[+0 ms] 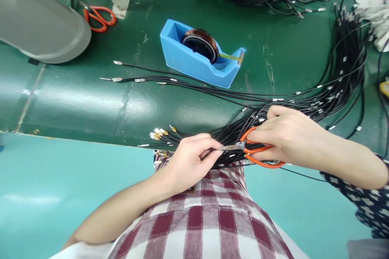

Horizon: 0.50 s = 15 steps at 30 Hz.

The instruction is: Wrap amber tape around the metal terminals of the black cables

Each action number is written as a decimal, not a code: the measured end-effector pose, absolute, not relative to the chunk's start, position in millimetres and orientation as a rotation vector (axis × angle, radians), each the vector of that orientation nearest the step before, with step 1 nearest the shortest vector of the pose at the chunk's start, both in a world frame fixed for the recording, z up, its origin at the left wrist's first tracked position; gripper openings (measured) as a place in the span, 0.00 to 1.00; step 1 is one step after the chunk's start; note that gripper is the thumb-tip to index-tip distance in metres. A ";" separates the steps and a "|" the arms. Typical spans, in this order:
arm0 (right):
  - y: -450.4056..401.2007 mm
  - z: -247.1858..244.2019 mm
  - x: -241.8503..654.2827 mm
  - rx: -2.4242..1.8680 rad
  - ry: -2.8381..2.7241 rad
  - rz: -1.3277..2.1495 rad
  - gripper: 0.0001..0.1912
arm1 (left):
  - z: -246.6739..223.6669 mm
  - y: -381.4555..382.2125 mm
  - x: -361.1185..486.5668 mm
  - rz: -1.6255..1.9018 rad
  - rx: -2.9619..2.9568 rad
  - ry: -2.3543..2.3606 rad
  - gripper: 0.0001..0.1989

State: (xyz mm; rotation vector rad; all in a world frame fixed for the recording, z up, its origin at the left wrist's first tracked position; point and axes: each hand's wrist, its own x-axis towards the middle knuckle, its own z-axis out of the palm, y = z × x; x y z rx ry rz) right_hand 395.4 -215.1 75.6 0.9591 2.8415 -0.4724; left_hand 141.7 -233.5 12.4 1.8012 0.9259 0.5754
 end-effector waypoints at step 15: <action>-213.7 71.5 390.4 0.885 2.785 -0.607 0.17 | 7.8 -237.7 138.7 0.615 1.718 0.915 0.07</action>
